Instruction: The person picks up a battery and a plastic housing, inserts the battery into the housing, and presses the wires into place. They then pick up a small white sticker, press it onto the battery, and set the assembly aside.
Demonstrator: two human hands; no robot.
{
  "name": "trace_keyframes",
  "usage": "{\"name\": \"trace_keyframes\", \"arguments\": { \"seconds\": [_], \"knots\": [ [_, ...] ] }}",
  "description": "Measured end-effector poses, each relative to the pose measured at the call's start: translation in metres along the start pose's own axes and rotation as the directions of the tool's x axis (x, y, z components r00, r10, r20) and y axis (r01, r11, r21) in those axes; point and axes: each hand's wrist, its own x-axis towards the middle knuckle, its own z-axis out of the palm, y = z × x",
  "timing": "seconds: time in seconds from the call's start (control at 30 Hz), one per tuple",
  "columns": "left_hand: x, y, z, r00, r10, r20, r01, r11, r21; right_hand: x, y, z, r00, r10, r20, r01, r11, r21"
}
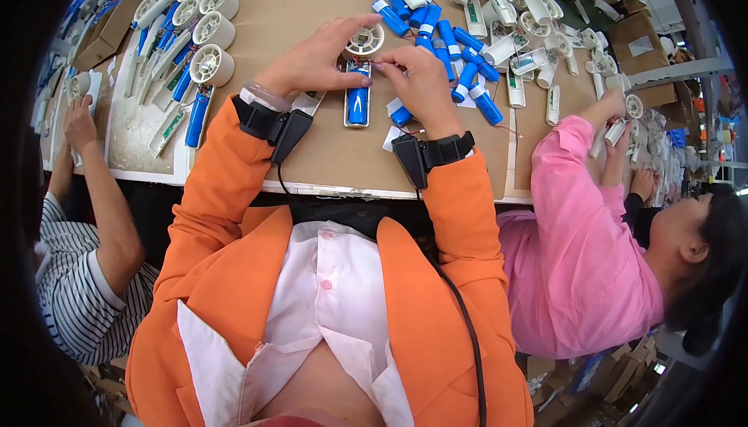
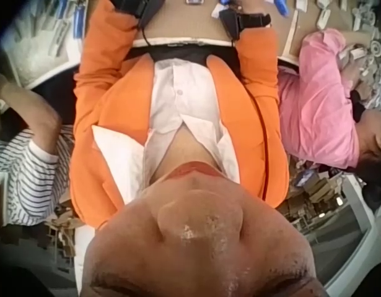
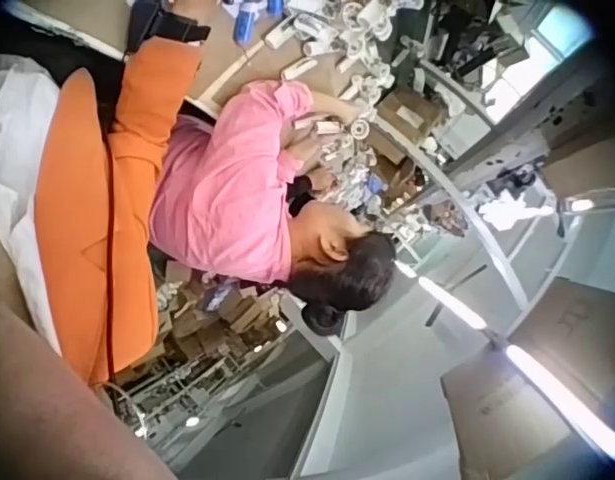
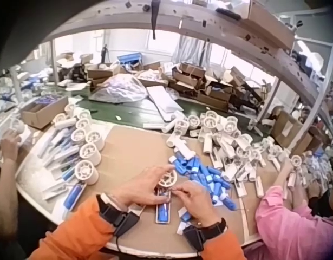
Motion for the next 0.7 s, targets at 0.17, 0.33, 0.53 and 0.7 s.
{"name": "trace_keyframes", "arguments": {
  "seconds": [0.17, 0.33, 0.53, 0.7],
  "knots": [
    [0.000, -0.003, 0.000, 1.000, -0.002, 0.001, 0.002, 1.000, 0.020, 0.000, -0.009, -0.002, 0.991, 0.131, 0.041, -0.135, 0.984, 0.116],
    [0.000, -0.004, 0.002, 1.000, 0.014, -0.004, -0.014, 1.000, 0.021, 0.001, -0.005, 0.005, 0.993, 0.120, 0.009, -0.120, 0.983, 0.139],
    [0.000, -0.003, 0.000, 1.000, 0.005, 0.005, -0.005, 1.000, 0.010, 0.002, -0.005, 0.011, 0.999, 0.034, -0.016, -0.032, 0.991, 0.131],
    [0.000, -0.004, 0.001, 1.000, -0.002, 0.004, 0.002, 1.000, 0.018, 0.002, -0.003, 0.009, 0.995, -0.103, -0.021, 0.103, 0.995, 0.018]
  ]
}}
